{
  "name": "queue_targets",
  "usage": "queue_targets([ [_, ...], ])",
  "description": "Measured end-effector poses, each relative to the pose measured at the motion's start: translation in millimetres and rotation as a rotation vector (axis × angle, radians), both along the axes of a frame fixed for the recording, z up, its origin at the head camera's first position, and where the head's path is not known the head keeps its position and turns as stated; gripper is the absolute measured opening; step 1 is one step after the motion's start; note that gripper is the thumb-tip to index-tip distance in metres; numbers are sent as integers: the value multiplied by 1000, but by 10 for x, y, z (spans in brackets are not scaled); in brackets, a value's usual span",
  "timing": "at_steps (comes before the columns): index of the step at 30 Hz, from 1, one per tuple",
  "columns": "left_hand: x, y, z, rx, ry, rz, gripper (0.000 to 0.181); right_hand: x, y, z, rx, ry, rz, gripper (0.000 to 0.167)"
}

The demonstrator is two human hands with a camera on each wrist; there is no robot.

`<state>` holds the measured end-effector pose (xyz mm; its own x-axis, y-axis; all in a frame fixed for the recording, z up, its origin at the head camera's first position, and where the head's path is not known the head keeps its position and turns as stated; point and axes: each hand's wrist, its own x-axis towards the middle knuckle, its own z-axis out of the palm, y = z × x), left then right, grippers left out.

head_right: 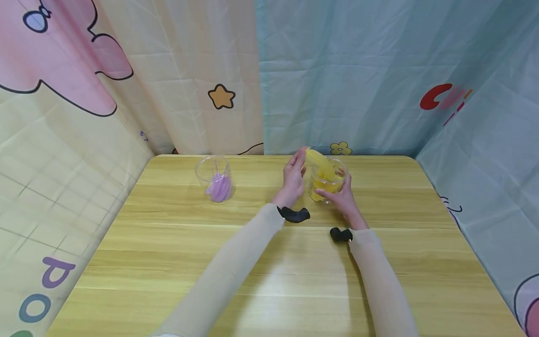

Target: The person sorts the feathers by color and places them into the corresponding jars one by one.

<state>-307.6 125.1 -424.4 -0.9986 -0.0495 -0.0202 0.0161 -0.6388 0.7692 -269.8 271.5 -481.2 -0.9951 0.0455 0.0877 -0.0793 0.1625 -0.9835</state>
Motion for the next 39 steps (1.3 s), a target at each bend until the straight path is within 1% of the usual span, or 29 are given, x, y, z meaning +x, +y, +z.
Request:
queue_targets([
  [2,12,11,-48,-27,28,-2,34,-27,17,-64,5,4,-9,101],
  [4,22,8,-95,-85,54,-8,34,-43,24,-105,15,12,-16,101],
  [8,46,-33,-170,-292,94,-27,29,-39,20,-108,15,4,-20,100],
  [10,58,-69,-203,-388,111,-45,28,-24,11,-75,-1,-10,-14,99],
  [12,67,-123,-228,-463,139,-54,30,4,-10,-20,-14,-17,-4,98],
  [14,67,-196,-251,-516,179,-57,35,34,-33,35,-22,-15,7,98],
  [16,62,-294,-262,-568,208,-40,37,57,-55,74,-23,-6,12,98],
  [19,48,-482,-287,-644,241,-17,36,50,-54,66,-29,8,10,98],
  [21,48,-628,-308,-729,245,-9,33,23,-35,21,-27,19,5,98],
  [22,50,-701,-323,-783,248,-10,32,5,-23,-4,-25,23,1,98],
  [23,57,-776,-341,-859,254,-17,30,-10,-9,-29,-25,26,0,98],
  [25,89,-914,-367,-1030,244,-49,28,-36,12,-71,-18,35,-3,97],
  [26,111,-976,-377,-1117,243,-74,27,-45,19,-87,-15,40,-5,97],
  [28,166,-1079,-399,-1303,246,-144,25,-56,30,-106,-16,47,-3,96],
  [30,232,-1151,-416,-1456,249,-219,26,-62,37,-119,-16,52,-4,96],
  [33,325,-1198,-443,-1624,289,-304,27,-68,44,-130,-14,50,-7,96],
  [36,400,-1188,-464,-1737,347,-344,29,-72,45,-127,-20,36,-9,97],
  [39,455,-1153,-477,-1823,403,-363,30,-52,27,-88,-31,18,-3,98],
])
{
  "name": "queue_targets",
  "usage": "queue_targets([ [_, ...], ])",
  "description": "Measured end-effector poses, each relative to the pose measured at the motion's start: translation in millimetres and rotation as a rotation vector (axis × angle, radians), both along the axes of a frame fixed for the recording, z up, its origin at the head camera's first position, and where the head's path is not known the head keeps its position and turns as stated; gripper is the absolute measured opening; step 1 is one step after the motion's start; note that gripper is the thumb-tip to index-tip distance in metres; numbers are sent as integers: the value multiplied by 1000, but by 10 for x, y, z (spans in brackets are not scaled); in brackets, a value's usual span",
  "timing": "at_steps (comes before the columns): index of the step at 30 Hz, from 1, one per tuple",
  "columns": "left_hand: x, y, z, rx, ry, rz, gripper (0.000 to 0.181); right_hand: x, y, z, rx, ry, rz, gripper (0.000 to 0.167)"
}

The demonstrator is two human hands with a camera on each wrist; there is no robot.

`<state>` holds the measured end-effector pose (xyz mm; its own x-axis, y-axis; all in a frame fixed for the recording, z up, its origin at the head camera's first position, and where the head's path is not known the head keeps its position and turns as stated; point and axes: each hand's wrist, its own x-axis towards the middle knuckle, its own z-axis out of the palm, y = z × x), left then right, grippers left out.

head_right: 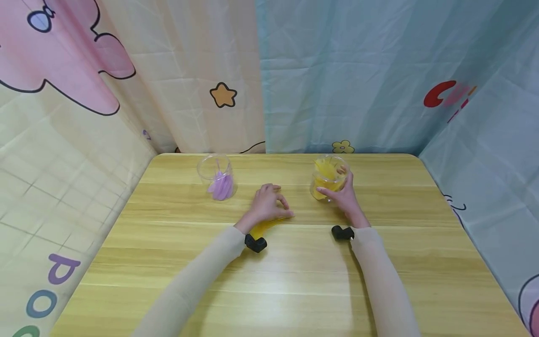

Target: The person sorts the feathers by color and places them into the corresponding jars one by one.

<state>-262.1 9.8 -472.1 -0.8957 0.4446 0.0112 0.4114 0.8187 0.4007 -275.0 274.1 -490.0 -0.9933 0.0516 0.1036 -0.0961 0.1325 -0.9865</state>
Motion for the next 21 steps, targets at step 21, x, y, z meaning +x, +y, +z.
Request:
queue_targets([
  [21,132,102,-82,-159,99,-186,29,108,-64,175,6,2,16,97],
])
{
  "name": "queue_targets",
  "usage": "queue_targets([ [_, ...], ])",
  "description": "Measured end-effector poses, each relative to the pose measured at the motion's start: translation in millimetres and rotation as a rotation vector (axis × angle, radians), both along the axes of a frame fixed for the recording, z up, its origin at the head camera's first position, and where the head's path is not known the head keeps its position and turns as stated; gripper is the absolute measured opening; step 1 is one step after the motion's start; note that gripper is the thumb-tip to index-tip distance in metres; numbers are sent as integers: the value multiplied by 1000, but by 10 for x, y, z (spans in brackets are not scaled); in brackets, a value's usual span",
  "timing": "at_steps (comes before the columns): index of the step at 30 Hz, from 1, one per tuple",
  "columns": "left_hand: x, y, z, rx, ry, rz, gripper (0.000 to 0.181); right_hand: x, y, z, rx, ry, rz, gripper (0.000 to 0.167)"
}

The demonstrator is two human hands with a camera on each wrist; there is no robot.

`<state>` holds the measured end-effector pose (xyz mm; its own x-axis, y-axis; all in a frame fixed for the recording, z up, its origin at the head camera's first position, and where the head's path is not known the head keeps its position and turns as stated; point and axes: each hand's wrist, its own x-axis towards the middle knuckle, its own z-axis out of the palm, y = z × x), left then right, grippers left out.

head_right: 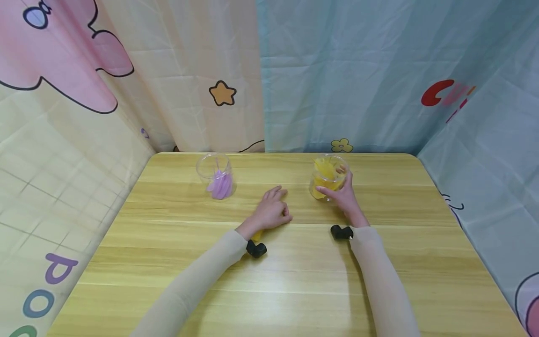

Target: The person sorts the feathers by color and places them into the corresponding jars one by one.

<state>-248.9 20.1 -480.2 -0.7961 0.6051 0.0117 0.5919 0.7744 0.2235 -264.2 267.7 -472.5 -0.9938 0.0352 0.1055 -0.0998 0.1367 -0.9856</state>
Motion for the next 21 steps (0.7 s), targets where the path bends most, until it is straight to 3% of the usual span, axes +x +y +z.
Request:
queue_targets([
  [4,18,-3,53,62,-50,13,24,-65,43,-105,-1,-2,-6,98],
  [9,8,-10,207,248,-162,59,22,-126,76,-211,14,14,-22,99],
  [17,-80,13,506,708,-397,75,27,-128,79,-214,21,22,-27,98],
  [21,-114,66,670,948,-560,89,32,-122,83,-213,22,13,-27,98],
])
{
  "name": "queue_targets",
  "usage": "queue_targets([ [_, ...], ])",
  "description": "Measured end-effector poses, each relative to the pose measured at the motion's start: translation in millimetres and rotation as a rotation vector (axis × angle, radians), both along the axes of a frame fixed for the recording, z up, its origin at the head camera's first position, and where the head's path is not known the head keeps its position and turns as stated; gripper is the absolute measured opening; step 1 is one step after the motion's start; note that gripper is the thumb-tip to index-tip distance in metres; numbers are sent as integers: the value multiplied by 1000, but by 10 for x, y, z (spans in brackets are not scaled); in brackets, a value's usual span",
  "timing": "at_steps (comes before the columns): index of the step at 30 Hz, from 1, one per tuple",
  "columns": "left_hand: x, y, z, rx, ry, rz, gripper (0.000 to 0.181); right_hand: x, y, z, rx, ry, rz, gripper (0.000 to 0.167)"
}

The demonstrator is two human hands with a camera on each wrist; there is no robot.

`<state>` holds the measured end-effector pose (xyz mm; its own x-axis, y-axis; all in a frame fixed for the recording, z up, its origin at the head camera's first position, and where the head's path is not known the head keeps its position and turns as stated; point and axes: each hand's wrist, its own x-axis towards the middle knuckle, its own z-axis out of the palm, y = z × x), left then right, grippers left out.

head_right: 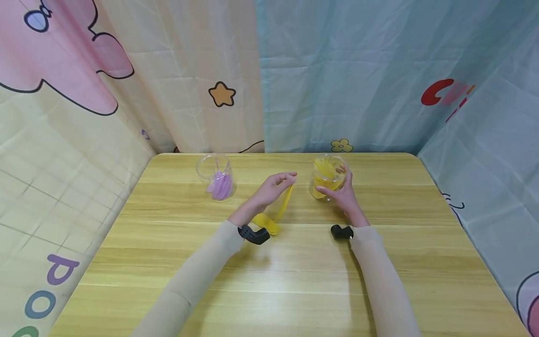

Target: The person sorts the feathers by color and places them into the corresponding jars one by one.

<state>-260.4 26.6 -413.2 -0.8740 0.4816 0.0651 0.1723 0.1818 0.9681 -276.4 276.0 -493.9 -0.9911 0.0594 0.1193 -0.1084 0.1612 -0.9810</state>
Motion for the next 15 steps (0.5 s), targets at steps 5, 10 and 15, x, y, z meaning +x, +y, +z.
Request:
queue_targets([
  [5,-100,136,206,277,-59,48,39,12,3,16,18,-11,1,99],
  [10,-247,359,347,519,14,174,34,7,13,4,12,-24,3,100],
  [15,-373,608,405,648,66,273,25,2,7,30,16,-64,6,101],
])
